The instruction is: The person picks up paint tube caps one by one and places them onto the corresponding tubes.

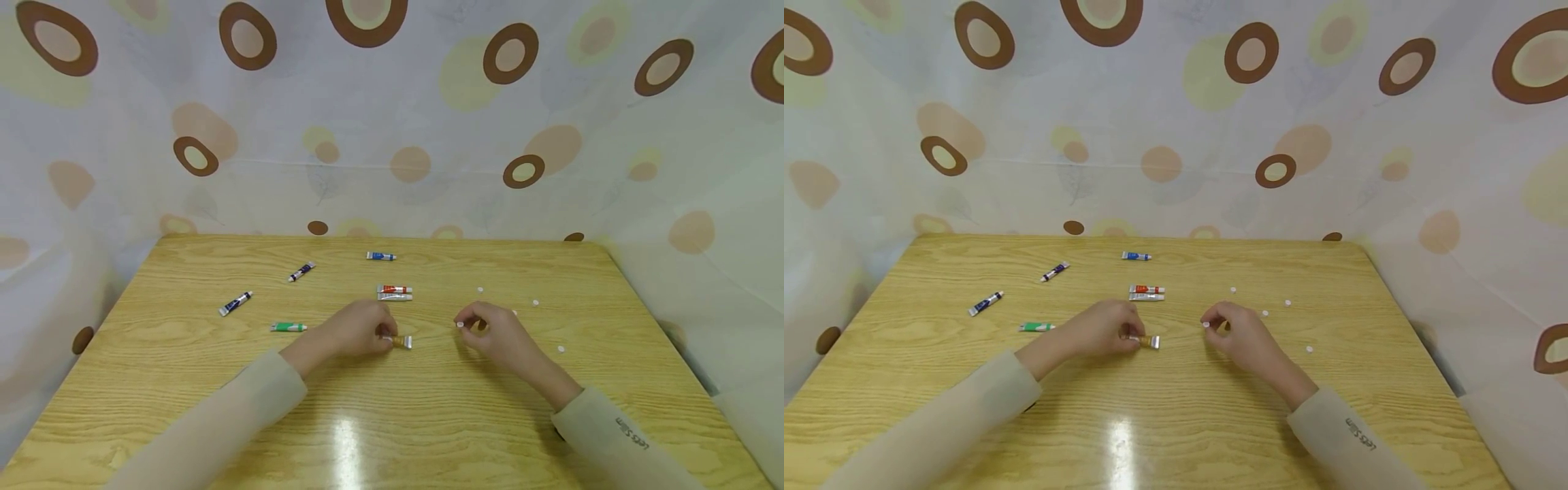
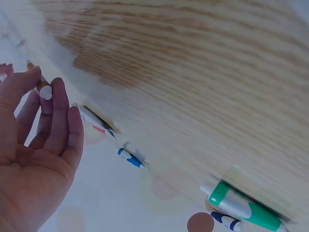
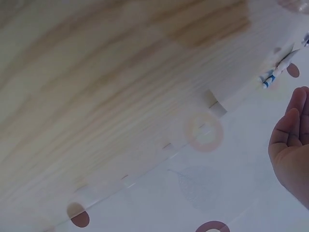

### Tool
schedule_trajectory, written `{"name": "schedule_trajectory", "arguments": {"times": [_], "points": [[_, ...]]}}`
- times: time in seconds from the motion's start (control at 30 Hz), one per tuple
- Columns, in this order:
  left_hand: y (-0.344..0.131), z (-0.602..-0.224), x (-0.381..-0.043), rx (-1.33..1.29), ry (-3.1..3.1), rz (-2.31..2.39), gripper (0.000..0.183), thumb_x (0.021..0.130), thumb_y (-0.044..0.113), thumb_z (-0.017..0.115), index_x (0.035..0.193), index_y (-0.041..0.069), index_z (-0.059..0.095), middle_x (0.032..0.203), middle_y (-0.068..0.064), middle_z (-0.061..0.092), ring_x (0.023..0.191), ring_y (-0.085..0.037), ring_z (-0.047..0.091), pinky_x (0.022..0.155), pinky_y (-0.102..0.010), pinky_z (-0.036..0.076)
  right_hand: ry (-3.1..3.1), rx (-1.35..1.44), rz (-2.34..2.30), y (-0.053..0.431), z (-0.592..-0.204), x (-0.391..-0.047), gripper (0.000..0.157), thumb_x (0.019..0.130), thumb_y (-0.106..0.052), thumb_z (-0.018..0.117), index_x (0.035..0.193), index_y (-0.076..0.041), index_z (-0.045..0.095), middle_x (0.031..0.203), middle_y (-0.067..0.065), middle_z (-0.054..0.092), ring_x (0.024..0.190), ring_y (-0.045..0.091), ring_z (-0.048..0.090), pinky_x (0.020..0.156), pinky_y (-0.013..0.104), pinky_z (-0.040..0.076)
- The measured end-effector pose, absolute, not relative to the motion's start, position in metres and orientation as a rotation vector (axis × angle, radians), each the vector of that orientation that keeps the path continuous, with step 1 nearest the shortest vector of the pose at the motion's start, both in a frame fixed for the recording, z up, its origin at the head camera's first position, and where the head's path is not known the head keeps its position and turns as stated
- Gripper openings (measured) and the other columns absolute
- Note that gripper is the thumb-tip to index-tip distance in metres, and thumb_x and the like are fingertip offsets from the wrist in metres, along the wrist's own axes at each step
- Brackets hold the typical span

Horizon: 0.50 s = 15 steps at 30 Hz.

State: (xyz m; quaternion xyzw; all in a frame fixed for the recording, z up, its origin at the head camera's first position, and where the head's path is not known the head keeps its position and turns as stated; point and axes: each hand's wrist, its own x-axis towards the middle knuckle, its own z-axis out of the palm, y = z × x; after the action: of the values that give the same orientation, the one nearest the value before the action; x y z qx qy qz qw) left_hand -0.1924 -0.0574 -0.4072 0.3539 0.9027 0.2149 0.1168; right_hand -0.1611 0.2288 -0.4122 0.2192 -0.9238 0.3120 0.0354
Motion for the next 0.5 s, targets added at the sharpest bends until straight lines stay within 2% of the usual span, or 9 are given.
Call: {"name": "schedule_trajectory", "arguments": {"times": [0.5], "points": [[-0.0615, -0.4072, -0.1861, 1.049, 2.584, 0.868, 0.010, 0.091, 0.010, 0.076, 0.100, 0.010, 0.079, 0.100, 0.000, 0.076, 0.087, -0.008, 0.065, 0.079, -0.020, 0.055, -2.724, 0.746, 1.005, 0.2215, -0.4155, -0.1593, 0.010, 0.089, 0.003, 0.070, 0.097, -0.003, 0.075, 0.090, 0.005, 0.075, 0.080, 0.007, 0.064, 0.073, 0.026, 0.057]]}}
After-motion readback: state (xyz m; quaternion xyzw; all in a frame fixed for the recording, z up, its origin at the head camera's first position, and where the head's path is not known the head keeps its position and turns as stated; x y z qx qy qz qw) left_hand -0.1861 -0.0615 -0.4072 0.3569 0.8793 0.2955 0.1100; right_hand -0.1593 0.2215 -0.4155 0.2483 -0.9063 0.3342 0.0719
